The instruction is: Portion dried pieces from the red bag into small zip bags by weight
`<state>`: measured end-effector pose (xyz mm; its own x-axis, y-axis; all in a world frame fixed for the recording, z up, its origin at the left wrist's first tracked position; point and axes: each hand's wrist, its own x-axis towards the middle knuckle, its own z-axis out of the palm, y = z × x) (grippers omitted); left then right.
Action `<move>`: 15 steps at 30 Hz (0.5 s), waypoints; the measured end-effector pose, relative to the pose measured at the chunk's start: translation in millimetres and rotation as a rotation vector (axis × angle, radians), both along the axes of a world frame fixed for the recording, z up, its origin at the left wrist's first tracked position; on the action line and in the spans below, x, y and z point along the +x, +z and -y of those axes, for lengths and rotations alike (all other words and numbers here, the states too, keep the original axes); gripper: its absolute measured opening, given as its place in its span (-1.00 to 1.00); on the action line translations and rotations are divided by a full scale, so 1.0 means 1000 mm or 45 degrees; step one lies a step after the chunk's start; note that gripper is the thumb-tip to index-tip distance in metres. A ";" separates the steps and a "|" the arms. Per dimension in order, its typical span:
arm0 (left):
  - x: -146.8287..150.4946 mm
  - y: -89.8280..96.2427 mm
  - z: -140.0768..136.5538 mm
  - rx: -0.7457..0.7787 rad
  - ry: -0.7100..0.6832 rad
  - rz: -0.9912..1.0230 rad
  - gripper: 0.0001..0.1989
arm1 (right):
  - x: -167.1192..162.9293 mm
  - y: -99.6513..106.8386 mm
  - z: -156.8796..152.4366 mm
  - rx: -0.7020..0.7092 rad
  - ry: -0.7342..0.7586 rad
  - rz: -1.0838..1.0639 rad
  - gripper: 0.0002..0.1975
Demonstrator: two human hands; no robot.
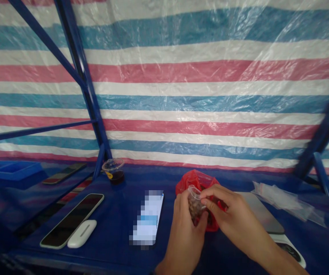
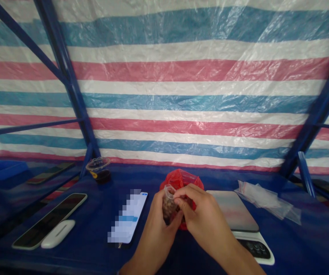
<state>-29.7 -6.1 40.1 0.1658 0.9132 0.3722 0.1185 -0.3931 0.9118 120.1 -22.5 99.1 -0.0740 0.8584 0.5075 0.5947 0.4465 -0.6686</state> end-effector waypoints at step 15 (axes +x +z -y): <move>-0.020 -0.004 -0.007 0.111 0.110 -0.246 -0.69 | 0.105 0.004 -0.013 -0.104 -0.440 -0.118 -0.67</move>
